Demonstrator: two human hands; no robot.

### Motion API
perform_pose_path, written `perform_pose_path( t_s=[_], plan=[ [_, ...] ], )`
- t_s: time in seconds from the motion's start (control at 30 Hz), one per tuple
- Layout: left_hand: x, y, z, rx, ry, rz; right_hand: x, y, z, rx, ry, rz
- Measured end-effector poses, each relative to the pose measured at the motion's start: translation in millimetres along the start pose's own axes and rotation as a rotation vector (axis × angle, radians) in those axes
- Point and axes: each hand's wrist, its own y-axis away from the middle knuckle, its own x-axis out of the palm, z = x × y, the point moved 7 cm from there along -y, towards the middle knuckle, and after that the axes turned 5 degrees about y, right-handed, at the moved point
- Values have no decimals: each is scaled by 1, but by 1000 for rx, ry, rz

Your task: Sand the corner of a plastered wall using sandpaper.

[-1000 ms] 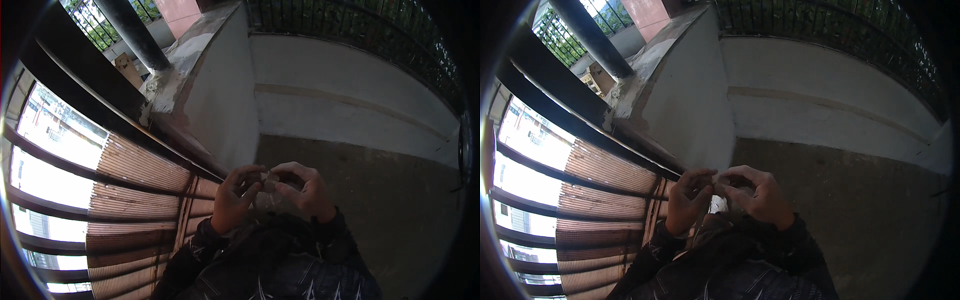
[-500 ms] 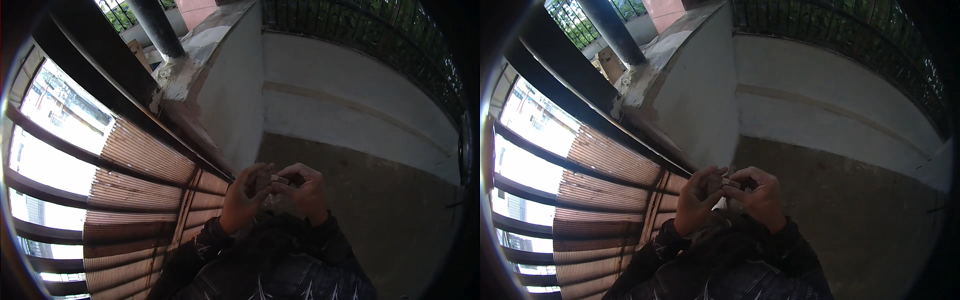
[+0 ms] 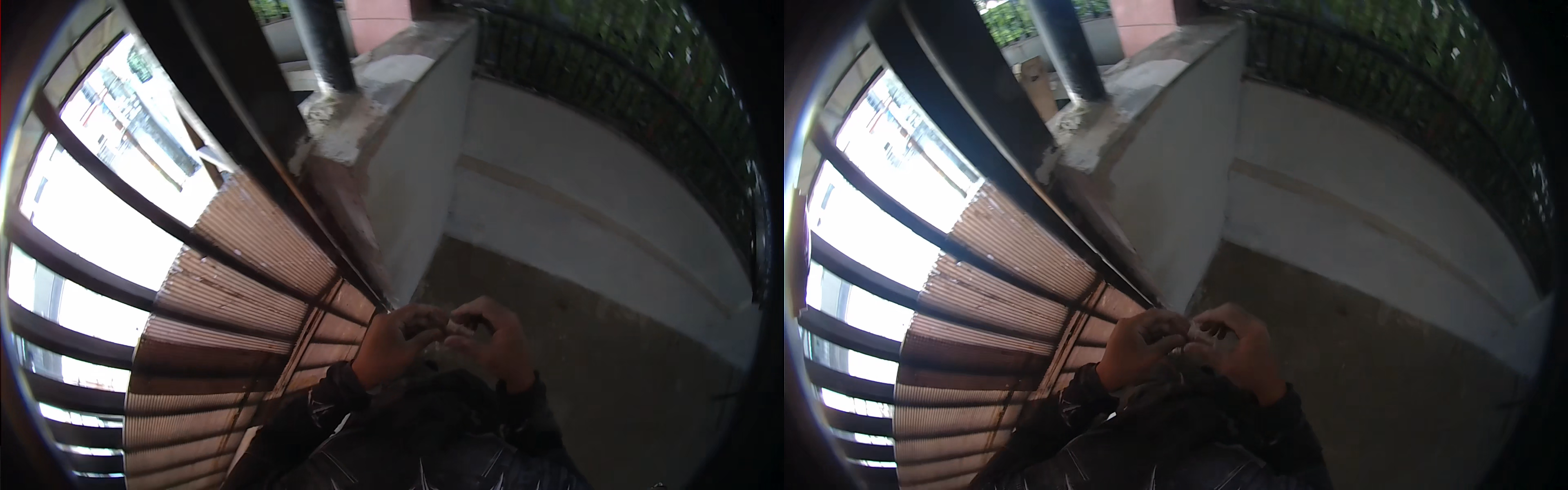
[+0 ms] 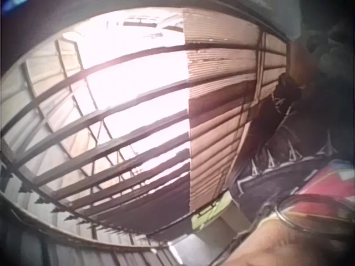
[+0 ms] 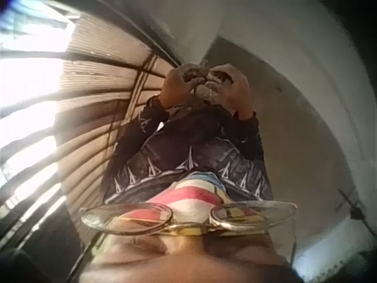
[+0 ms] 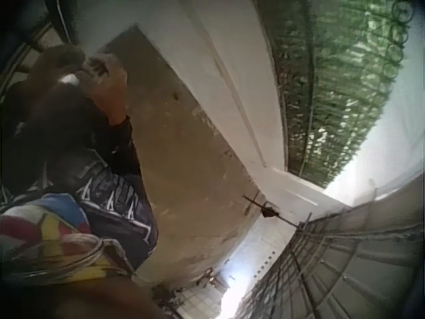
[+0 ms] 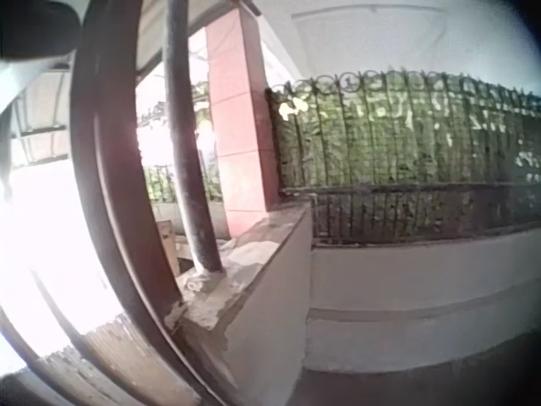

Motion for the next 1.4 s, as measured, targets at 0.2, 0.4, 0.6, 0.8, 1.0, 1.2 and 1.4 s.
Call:
perform_pose_path(
  t_s=[0.2,0.4,0.6,0.8,1.0,1.2,1.4],
  plan=[
    [-39,34,5,-67,-249,-150,63,6,-19,49,0,283],
    [-73,81,49,-203,-173,-266,120,3,-10,1,-6,522],
    [-83,104,67,-138,-144,-430,143,-11,-3,-60,132,677],
    [-79,111,84,-53,-205,-563,157,-8,-3,-148,124,899],
    [-65,86,93,221,-357,-414,164,19,-62,43,103,823],
    [-33,47,38,127,-187,-374,105,19,-45,-175,394,480],
    [-17,-1,-13,224,-229,-272,51,14,-58,375,-414,234]
  ],
)
